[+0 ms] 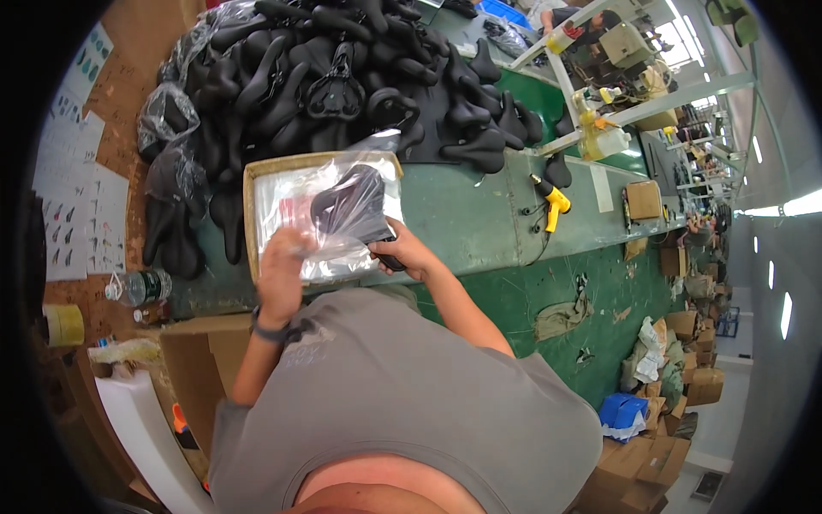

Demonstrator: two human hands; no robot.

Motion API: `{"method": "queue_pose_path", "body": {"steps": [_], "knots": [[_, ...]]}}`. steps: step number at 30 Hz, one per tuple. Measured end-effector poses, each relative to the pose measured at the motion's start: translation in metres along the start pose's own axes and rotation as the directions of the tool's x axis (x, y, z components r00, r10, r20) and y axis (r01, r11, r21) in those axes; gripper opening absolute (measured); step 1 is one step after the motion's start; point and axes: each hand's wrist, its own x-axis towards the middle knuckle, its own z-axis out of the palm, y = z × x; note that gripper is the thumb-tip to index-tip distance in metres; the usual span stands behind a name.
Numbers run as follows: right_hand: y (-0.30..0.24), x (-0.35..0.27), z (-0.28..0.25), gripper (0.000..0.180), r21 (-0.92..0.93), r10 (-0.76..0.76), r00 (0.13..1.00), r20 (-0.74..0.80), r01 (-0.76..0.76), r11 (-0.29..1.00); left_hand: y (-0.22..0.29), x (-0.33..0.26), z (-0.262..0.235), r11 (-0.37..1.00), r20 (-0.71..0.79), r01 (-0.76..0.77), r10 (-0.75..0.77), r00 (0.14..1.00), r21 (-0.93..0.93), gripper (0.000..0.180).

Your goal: Packing bicycle seats into plastic bags and placing them into a cardboard box in a warehouse setting.

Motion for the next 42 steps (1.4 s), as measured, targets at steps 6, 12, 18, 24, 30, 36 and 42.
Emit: {"method": "queue_pose_path", "body": {"steps": [6,12,18,24,30,36,42], "knots": [[-0.081,-0.003,0.078,0.044,-0.494,-0.667,0.740,-0.087,0.550,0.674,0.017,0.031,-0.018,0.955,-0.075,0.293,-0.297,0.952,-0.053,0.042],[-0.125,0.036,0.058,0.037,-0.613,-0.781,0.529,0.332,0.750,0.248,0.043,0.169,-0.091,0.902,-0.223,0.151,-0.258,0.940,-0.405,0.033],[-0.075,0.189,-0.119,0.075,-0.375,-0.469,0.615,-0.634,0.286,0.882,0.071,0.276,-0.121,0.966,-0.501,-0.257,0.236,0.833,0.027,0.042],[-0.037,0.320,-0.216,0.073,0.670,0.194,0.914,-0.358,0.106,0.734,-0.069,0.230,-0.030,0.831,-0.080,0.130,-0.103,0.991,0.541,0.026],[-0.031,0.322,-0.225,0.048,0.307,0.013,0.786,-0.618,0.226,0.924,-0.154,0.172,-0.018,0.512,0.338,-0.127,-0.343,0.876,0.849,0.021],[0.090,0.180,-0.242,0.053,0.430,0.125,0.533,-0.837,0.499,0.752,-0.197,0.159,0.001,0.375,0.374,-0.238,-0.348,0.860,0.896,0.017],[0.084,0.058,-0.159,0.031,0.129,0.342,0.858,-0.382,-0.317,0.940,-0.246,0.156,0.005,0.060,0.341,-0.340,-0.304,0.889,0.939,0.031]]}}
